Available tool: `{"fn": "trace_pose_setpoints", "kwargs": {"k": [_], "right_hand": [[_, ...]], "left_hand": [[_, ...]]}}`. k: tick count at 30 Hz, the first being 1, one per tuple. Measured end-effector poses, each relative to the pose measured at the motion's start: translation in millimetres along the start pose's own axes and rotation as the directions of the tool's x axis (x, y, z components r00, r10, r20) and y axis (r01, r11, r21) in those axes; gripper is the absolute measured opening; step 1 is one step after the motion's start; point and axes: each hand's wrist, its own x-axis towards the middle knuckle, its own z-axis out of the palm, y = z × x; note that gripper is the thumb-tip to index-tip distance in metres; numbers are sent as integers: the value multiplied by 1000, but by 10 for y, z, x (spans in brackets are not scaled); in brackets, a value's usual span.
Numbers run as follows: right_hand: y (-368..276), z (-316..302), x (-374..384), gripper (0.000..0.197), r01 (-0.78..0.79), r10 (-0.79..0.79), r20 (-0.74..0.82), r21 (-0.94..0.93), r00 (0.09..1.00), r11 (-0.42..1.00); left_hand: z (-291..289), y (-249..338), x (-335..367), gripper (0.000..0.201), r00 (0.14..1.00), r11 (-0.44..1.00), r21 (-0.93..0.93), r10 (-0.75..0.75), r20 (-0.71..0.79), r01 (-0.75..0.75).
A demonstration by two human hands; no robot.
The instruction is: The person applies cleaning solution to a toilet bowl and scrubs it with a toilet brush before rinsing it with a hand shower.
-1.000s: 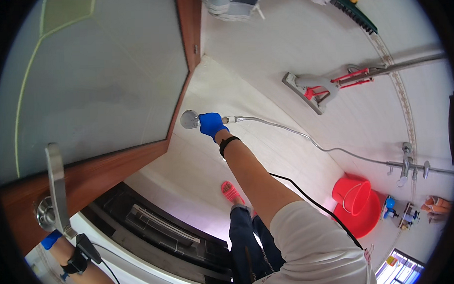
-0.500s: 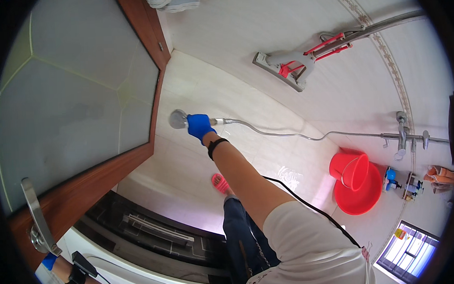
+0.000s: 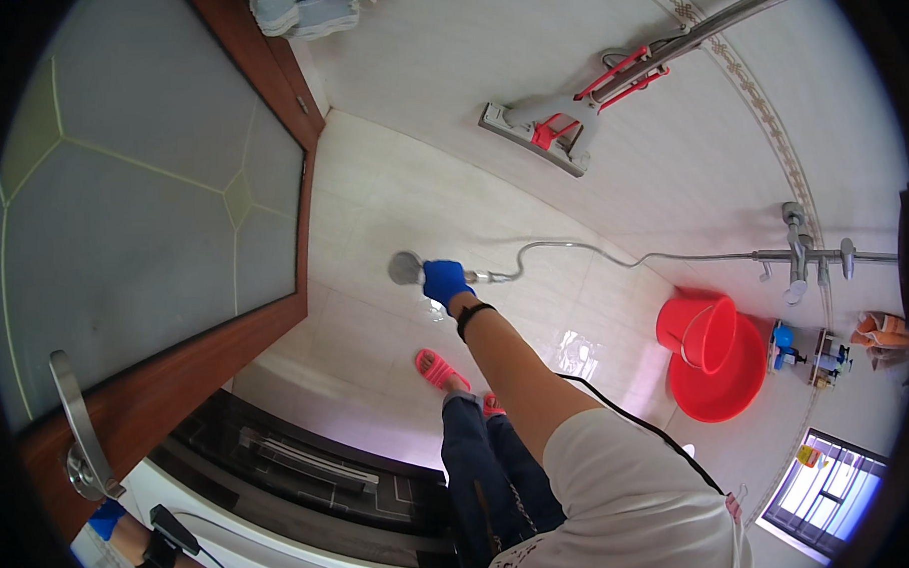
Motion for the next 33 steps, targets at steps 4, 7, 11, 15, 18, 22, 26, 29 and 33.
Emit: {"fn": "trace_pose_setpoints", "kwargs": {"k": [4,7,11,15,18,22,26,29,33], "right_hand": [[506,316,-641,11,-32,40,93,-85,995,996],[569,396,-910,14,-21,38,198,-88,979,996],[343,488,-875,12,50,-56,63,89,996,995],[-238,336,-621,13,166,-167,-11,159,986,973],[-522,119,-356,23,225,-228,1,169,974,960],[-938,-260,-210,12,341,-322,-117,226,939,912],[-1120,-539,-120,11,500,-455,-237,189,858,845],[-1108,-656,-76,11,487,-446,-234,158,864,859],[-613,-522,-197,17,314,-296,-119,174,948,933]], "left_hand": [[7,62,-53,30,1000,1000,-3,16,-1,-16],[-8,125,-110,29,999,999,5,39,-7,-39],[51,177,-174,29,998,998,11,60,5,-60],[-87,180,-192,29,996,996,21,86,12,-86],[-11,252,-262,29,994,995,3,104,23,-104],[-46,301,-390,29,993,993,-4,120,17,-120],[-44,379,-589,29,993,992,-28,122,1,-121],[-15,406,-814,29,993,992,-44,113,-29,-115],[78,452,-1174,29,993,992,-82,95,-63,-100]]}}
